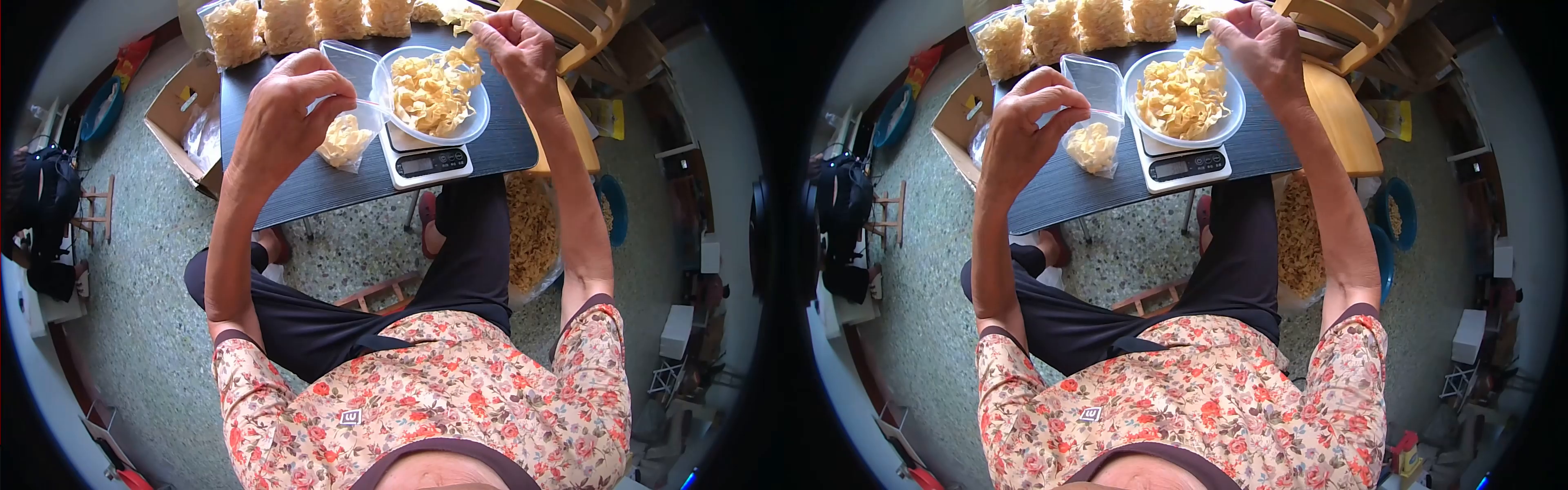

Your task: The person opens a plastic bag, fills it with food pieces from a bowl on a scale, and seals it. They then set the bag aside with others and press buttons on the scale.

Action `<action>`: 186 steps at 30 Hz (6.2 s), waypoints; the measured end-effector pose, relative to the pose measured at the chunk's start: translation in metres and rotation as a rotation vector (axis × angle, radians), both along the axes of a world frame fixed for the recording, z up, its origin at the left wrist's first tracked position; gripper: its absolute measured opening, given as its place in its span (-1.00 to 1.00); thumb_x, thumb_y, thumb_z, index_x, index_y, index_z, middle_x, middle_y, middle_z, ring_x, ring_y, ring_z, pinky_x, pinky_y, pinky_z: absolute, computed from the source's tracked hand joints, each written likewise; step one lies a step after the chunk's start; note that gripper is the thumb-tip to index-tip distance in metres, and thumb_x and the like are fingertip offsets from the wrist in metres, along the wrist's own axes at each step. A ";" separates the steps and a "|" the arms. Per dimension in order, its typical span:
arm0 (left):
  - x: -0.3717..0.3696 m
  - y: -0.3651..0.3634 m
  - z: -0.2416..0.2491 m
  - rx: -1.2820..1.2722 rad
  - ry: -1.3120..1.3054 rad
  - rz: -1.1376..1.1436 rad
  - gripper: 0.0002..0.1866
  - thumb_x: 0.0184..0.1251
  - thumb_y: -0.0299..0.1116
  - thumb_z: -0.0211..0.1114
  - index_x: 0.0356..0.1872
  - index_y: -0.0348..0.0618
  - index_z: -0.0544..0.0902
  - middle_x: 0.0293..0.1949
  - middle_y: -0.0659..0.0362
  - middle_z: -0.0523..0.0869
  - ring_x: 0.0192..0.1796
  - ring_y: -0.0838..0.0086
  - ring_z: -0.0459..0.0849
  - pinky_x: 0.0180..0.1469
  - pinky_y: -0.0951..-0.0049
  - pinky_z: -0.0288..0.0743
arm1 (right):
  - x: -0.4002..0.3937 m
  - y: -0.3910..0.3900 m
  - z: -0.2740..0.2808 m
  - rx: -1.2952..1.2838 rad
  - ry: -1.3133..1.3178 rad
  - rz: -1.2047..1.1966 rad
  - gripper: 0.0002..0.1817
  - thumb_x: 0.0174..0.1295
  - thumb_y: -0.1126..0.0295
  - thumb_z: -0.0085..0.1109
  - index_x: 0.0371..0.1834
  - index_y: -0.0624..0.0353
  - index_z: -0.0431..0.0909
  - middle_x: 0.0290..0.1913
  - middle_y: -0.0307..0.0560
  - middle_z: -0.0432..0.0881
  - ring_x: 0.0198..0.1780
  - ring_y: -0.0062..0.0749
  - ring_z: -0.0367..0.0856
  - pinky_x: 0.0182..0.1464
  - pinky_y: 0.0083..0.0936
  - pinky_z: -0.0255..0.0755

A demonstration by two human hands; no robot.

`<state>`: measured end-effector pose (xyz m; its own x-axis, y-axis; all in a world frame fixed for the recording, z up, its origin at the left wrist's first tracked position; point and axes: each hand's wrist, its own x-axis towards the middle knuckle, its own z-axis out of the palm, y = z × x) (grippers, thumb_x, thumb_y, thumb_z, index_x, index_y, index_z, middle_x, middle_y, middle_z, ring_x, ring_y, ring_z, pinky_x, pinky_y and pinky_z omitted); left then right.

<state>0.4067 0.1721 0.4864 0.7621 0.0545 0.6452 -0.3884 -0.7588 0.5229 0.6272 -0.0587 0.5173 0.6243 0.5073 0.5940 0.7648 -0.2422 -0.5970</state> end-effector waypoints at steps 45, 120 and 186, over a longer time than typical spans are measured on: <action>-0.004 -0.003 0.003 0.063 -0.061 -0.057 -0.89 0.17 -0.50 0.54 -0.28 -0.23 0.80 -0.28 0.13 0.67 -0.21 0.32 0.71 -0.16 0.34 0.57 | -0.074 0.075 0.020 -0.437 0.360 0.452 -0.63 0.40 0.09 0.36 -0.24 0.25 0.77 -0.48 -0.18 0.71 -0.46 -0.62 0.69 -0.45 -0.59 0.54; -0.008 0.004 0.012 -0.125 0.062 -0.047 -0.93 0.34 -0.59 0.41 -0.20 -0.30 0.78 -0.29 0.20 0.70 -0.29 0.58 0.68 -0.26 0.56 0.54 | 0.011 -0.028 -0.041 0.313 0.609 0.165 -0.77 0.33 0.33 0.47 -0.07 0.23 0.75 -0.38 -0.24 0.74 -0.38 -0.67 0.66 -0.35 -0.66 0.56; -0.019 0.015 0.017 0.037 0.091 -0.088 -0.80 0.19 -0.67 0.48 -0.37 -0.33 0.56 -0.27 0.17 0.66 -0.29 0.50 0.63 -0.21 0.50 0.57 | -0.046 -0.033 -0.032 -0.466 0.123 0.133 -0.66 0.23 0.31 0.50 0.04 0.13 0.76 -0.07 -0.03 0.74 -0.30 -0.40 0.69 -0.14 -0.41 0.62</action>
<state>0.3878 0.1868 0.5039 0.8185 -0.0382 0.5732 -0.4068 -0.7431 0.5313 0.5808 -0.0915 0.4850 0.5872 0.7813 0.2116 0.7380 -0.4095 -0.5363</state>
